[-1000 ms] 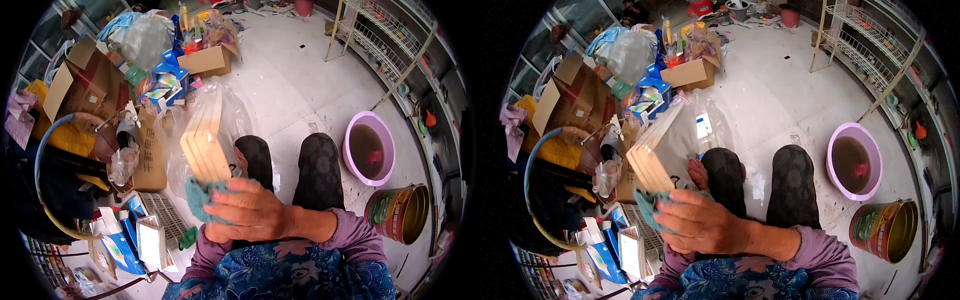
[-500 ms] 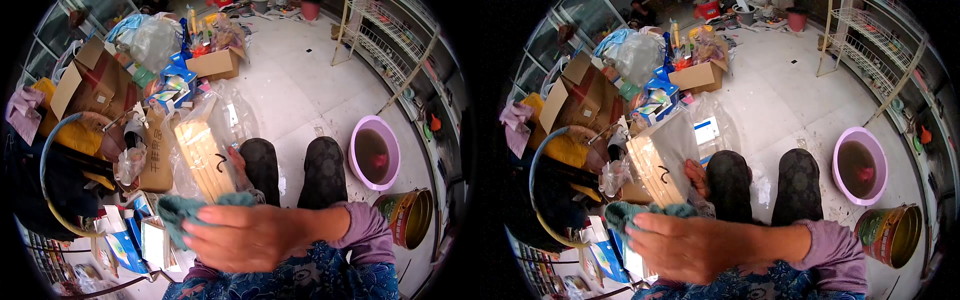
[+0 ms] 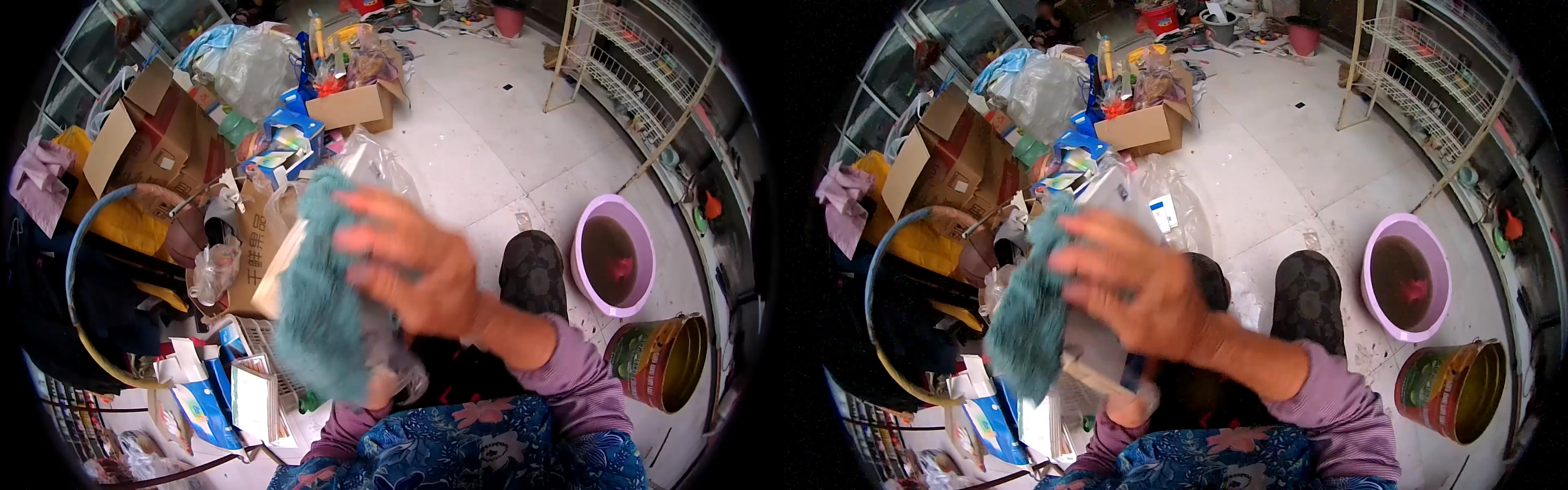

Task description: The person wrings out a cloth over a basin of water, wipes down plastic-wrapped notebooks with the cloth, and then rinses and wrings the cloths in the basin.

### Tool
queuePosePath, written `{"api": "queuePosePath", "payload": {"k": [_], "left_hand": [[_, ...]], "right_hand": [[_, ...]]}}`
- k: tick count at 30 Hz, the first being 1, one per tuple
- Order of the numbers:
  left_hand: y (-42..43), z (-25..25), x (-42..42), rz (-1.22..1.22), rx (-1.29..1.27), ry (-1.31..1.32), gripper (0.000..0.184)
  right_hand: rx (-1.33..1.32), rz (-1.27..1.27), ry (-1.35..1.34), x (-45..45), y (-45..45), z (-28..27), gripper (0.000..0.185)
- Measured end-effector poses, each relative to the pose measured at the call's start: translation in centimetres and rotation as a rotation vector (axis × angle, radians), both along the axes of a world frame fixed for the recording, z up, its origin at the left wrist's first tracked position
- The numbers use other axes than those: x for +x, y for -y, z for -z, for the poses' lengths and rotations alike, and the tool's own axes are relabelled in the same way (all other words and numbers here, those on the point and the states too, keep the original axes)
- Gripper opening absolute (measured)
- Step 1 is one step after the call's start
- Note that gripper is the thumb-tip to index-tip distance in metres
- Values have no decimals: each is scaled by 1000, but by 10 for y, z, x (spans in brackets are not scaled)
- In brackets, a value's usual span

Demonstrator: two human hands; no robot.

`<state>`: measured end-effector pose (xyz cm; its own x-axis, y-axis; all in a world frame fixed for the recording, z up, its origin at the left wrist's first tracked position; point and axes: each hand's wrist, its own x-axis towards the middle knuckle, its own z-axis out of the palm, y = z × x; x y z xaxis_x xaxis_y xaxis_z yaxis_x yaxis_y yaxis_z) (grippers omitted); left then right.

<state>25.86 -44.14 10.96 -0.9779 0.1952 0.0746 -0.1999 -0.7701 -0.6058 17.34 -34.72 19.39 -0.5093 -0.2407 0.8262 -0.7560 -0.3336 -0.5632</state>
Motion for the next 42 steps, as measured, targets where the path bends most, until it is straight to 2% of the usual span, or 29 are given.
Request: {"api": "queuePosePath", "payload": {"k": [4,7,8,10,12,13,14,16,17,19,20,21,23,24,26,28,29,31,33,36,38,39,41,42], "left_hand": [[-9,-1,9,74,169,-38,29],[-11,1,-1,131,231,-121,26],[-9,5,-10,143,209,-162,25],[-4,3,-12,112,0,-281,27],[1,0,-13,110,-116,-349,28],[3,0,-9,75,-99,-281,28],[15,1,-8,47,-218,-239,29],[39,3,-7,11,-467,-154,31],[43,9,-3,9,-460,-153,31],[45,20,5,-298,-880,248,42],[37,3,5,-370,-1024,268,56],[38,8,5,-354,-1100,288,60],[35,14,6,-340,-1239,289,63],[32,17,5,-333,-1301,297,61],[21,9,1,-337,-1270,293,57],[11,0,-2,-355,-1220,337,51],[14,0,0,-346,-1278,359,48],[19,2,4,-334,-1313,405,44],[25,5,5,-330,-1251,446,43],[28,9,5,-394,-1198,431,43],[30,8,8,-459,-1185,453,45],[31,9,10,-456,-1180,475,45],[37,12,16,-448,-1166,527,45],[41,15,19,-458,-1161,537,45]], "right_hand": [[-23,-13,-15,-3,2,34,24],[143,179,245,-36,5,59,24],[157,214,279,-46,6,71,24],[232,196,338,-59,6,89,22],[70,217,681,-65,1,88,21],[-37,199,937,-69,-7,82,18],[-118,136,1089,-70,-18,66,20],[-310,-48,1051,-71,-42,44,23],[-379,-129,1028,-72,-51,34,23],[-374,-144,959,-66,-62,8,23],[-376,-160,892,-62,-64,-3,23],[-367,-163,897,-59,-65,-9,23],[-80,-51,679,-52,-66,-18,20],[-67,-59,683,-48,-65,-22,20],[431,188,107,-36,-57,-24,19],[645,74,65,-15,-52,-16,18],[602,148,-51,-6,-51,-10,18],[769,68,258,9,-71,-17,17],[739,15,297,7,-91,-2,17],[615,-31,389,0,-117,27,24],[328,89,717,-5,-123,45,31],[334,68,714,-6,-124,48,31],[206,38,991,-7,-123,50,38],[215,27,992,-7,-121,50,38]]}}
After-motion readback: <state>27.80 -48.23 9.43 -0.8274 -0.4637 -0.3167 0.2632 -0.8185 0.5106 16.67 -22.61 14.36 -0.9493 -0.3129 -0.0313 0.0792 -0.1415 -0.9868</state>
